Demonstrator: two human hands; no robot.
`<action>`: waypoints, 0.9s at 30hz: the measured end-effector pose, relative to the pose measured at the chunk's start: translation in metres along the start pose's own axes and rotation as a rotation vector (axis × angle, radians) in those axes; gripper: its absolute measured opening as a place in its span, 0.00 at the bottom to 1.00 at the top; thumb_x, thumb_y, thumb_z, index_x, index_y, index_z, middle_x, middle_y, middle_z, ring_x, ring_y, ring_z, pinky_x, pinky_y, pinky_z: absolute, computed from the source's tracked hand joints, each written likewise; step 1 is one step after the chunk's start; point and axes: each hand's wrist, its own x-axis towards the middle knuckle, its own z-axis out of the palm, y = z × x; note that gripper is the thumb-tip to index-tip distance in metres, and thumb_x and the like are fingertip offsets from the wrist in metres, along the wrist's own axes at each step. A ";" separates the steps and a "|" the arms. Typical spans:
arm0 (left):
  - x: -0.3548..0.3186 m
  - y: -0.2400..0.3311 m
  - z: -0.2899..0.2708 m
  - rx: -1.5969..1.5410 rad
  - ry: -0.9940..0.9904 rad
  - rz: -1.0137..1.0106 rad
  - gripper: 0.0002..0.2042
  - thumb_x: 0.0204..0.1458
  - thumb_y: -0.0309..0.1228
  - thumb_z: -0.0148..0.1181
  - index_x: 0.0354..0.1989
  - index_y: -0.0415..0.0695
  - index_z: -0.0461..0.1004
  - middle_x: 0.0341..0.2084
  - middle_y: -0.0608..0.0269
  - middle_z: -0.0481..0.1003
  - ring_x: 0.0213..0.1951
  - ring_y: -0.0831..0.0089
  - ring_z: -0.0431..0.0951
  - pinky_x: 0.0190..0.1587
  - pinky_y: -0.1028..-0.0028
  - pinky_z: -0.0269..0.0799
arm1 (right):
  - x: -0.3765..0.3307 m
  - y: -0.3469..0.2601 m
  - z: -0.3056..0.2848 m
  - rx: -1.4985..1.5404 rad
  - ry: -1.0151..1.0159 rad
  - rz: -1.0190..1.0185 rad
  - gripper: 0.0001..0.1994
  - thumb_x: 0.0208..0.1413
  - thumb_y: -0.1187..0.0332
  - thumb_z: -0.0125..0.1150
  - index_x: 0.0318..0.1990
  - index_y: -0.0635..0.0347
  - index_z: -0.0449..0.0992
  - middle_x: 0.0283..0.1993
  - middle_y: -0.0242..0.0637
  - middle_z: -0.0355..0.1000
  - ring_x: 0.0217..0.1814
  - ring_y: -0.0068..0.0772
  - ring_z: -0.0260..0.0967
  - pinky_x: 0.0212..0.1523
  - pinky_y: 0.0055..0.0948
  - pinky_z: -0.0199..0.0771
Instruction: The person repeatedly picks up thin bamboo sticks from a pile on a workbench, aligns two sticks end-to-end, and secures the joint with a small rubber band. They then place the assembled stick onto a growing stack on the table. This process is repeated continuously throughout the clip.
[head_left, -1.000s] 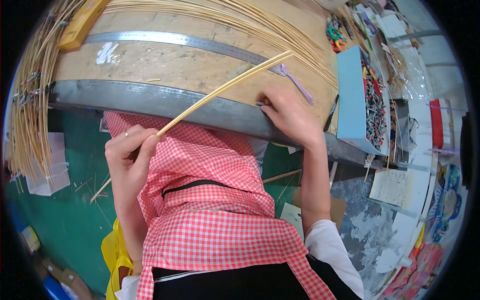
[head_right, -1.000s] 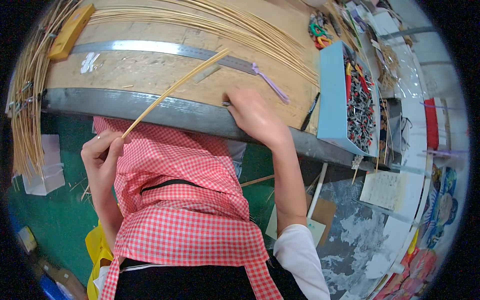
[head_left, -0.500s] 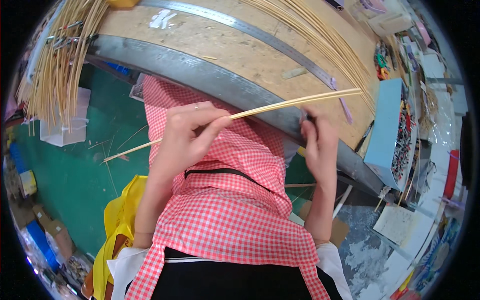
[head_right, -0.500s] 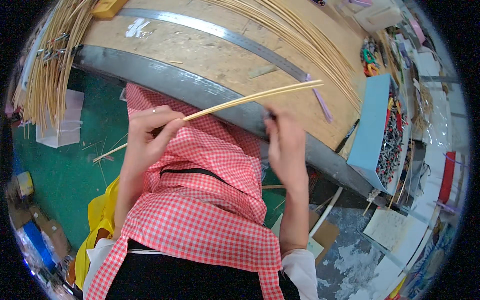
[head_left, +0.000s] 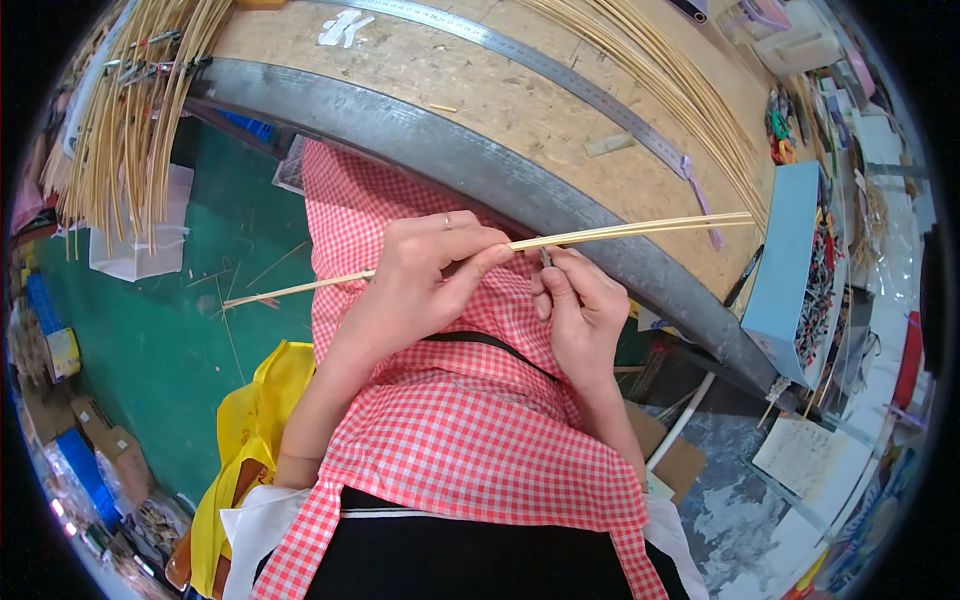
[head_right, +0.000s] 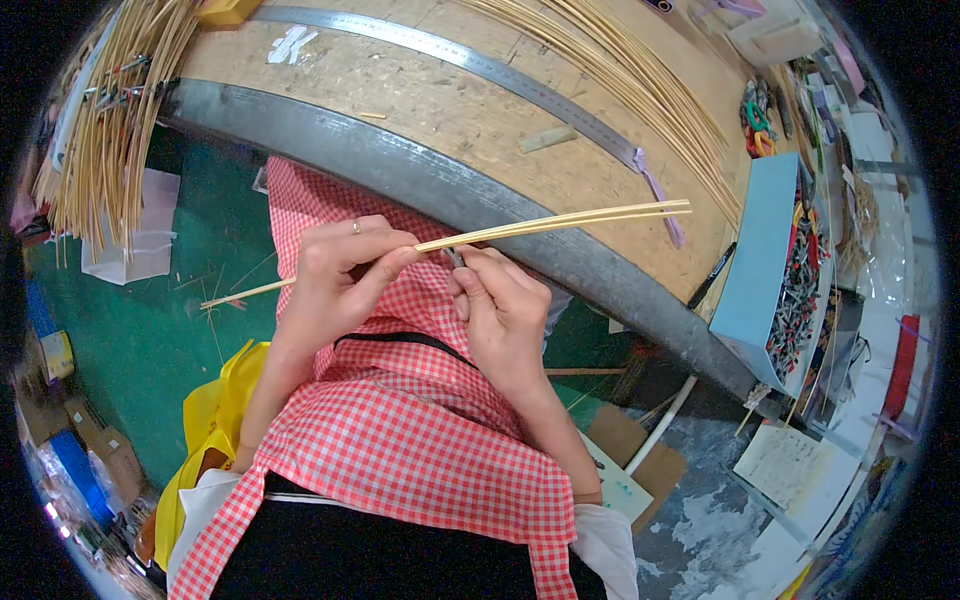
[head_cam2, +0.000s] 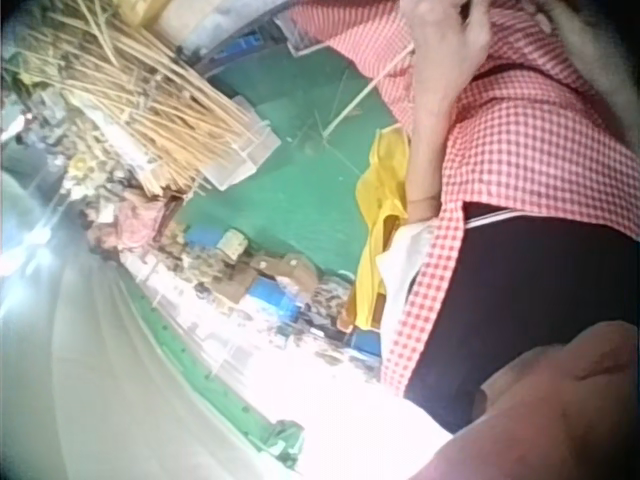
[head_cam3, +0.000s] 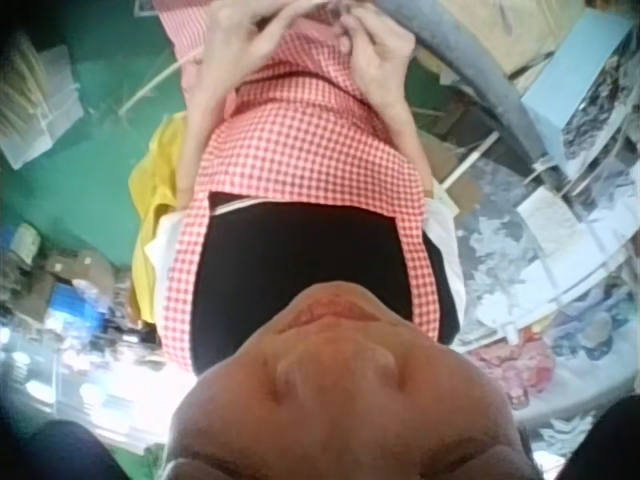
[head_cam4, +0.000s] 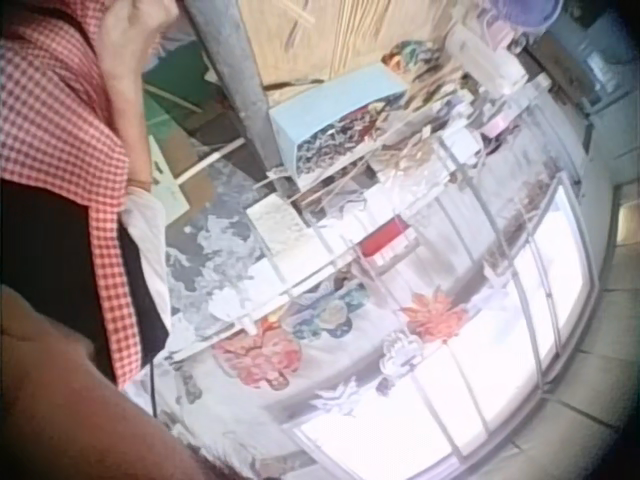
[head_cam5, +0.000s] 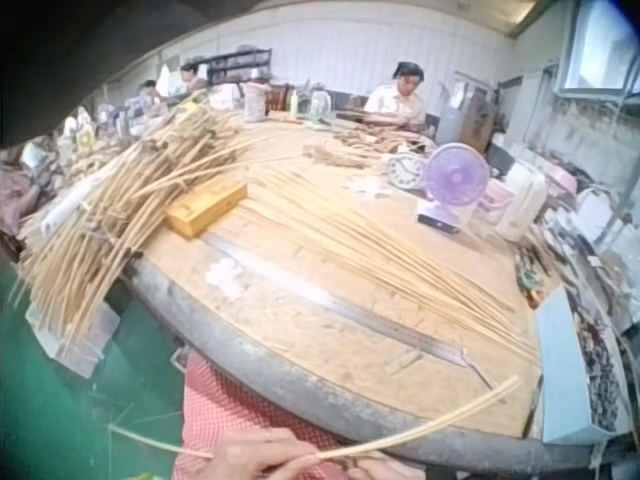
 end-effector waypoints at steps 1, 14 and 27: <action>0.000 0.000 0.001 0.000 -0.003 0.008 0.04 0.45 0.22 0.61 0.29 0.35 0.77 0.16 0.56 0.71 0.18 0.69 0.71 0.20 0.73 0.61 | 0.000 0.000 0.000 -0.016 0.004 0.008 0.08 0.55 0.81 0.53 0.41 0.73 0.73 0.25 0.35 0.69 0.18 0.17 0.61 0.19 0.17 0.61; -0.001 -0.010 -0.005 -0.112 -0.194 -0.021 0.06 0.48 0.26 0.60 0.29 0.36 0.78 0.18 0.55 0.73 0.20 0.66 0.73 0.23 0.71 0.64 | 0.008 -0.003 -0.012 0.197 0.117 -0.086 0.10 0.53 0.77 0.58 0.42 0.73 0.75 0.29 0.34 0.70 0.28 0.21 0.66 0.27 0.19 0.66; 0.000 -0.030 -0.093 0.093 0.024 -0.188 0.10 0.57 0.26 0.51 0.40 0.34 0.76 0.31 0.58 0.78 0.36 0.73 0.77 0.42 0.75 0.71 | 0.000 0.009 -0.134 0.604 0.409 -0.057 0.08 0.60 0.69 0.53 0.31 0.63 0.72 0.23 0.33 0.67 0.17 0.16 0.59 0.15 0.14 0.59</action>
